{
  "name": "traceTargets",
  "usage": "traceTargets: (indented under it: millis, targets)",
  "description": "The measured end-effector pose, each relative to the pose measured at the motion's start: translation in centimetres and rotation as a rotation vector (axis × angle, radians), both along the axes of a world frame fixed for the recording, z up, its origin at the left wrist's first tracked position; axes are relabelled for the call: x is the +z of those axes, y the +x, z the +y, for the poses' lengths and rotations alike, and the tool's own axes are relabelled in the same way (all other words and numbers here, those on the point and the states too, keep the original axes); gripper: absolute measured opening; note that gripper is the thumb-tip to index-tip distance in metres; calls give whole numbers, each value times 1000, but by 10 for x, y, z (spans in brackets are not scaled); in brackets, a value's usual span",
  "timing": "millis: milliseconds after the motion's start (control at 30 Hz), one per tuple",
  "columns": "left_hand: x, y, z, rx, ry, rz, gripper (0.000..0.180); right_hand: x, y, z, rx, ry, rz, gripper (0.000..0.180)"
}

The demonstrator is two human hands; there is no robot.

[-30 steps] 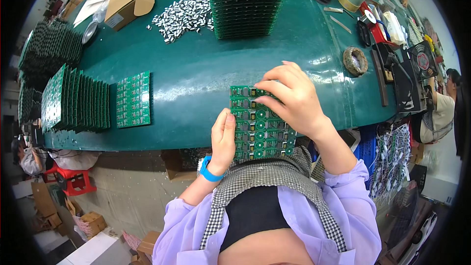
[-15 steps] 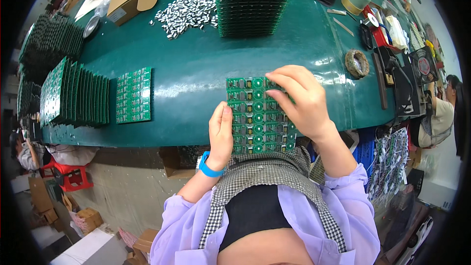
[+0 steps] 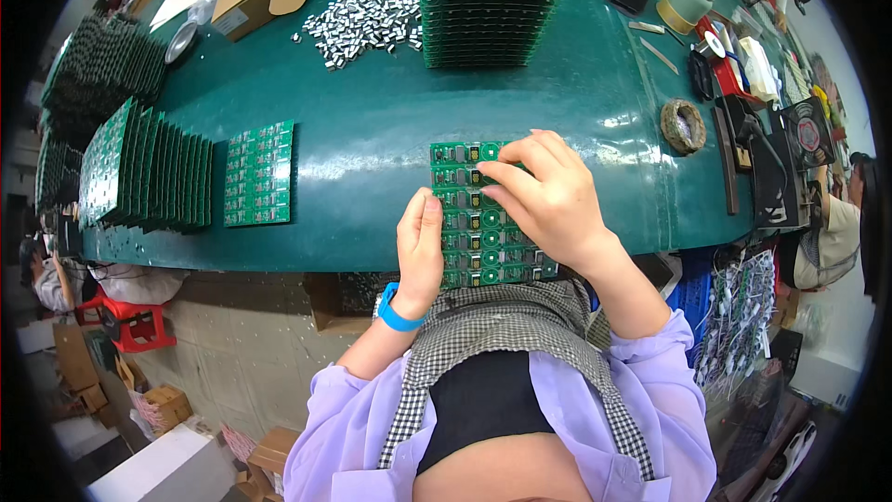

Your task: The person solders components onto a circuit board using a soldering iron, presses components onto another circuit board by hand, and solders the components with the soldering iron.

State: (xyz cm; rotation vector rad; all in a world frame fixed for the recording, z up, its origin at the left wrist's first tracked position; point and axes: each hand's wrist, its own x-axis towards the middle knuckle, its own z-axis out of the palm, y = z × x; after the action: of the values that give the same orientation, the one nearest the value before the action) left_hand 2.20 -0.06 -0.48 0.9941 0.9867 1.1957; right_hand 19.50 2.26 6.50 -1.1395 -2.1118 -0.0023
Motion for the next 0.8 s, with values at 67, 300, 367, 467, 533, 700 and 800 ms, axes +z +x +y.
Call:
traceTargets:
  millis: [67,300,367,467,533,700,800]
  targets:
    - [-2,-1,-1,-9,30,40,27,-3,-1,4,16,25,-27,22]
    - [-9,-3,-1,-29,79,127,27,-8,-4,1,-25,52,-73,20]
    - [-3,0,-1,-12,65,105,27,-5,-3,1,-21,-17,-18,17]
    - [6,7,4,46,-9,27,28,0,0,-1,-1,16,-8,17]
    - [9,9,4,74,-58,-32,30,2,2,-4,19,16,-34,17]
    - [-1,5,5,79,-51,-30,29,-3,-5,-4,57,-22,-35,18]
    - [-14,-2,4,45,-10,19,27,-7,-10,-4,43,-4,-78,17]
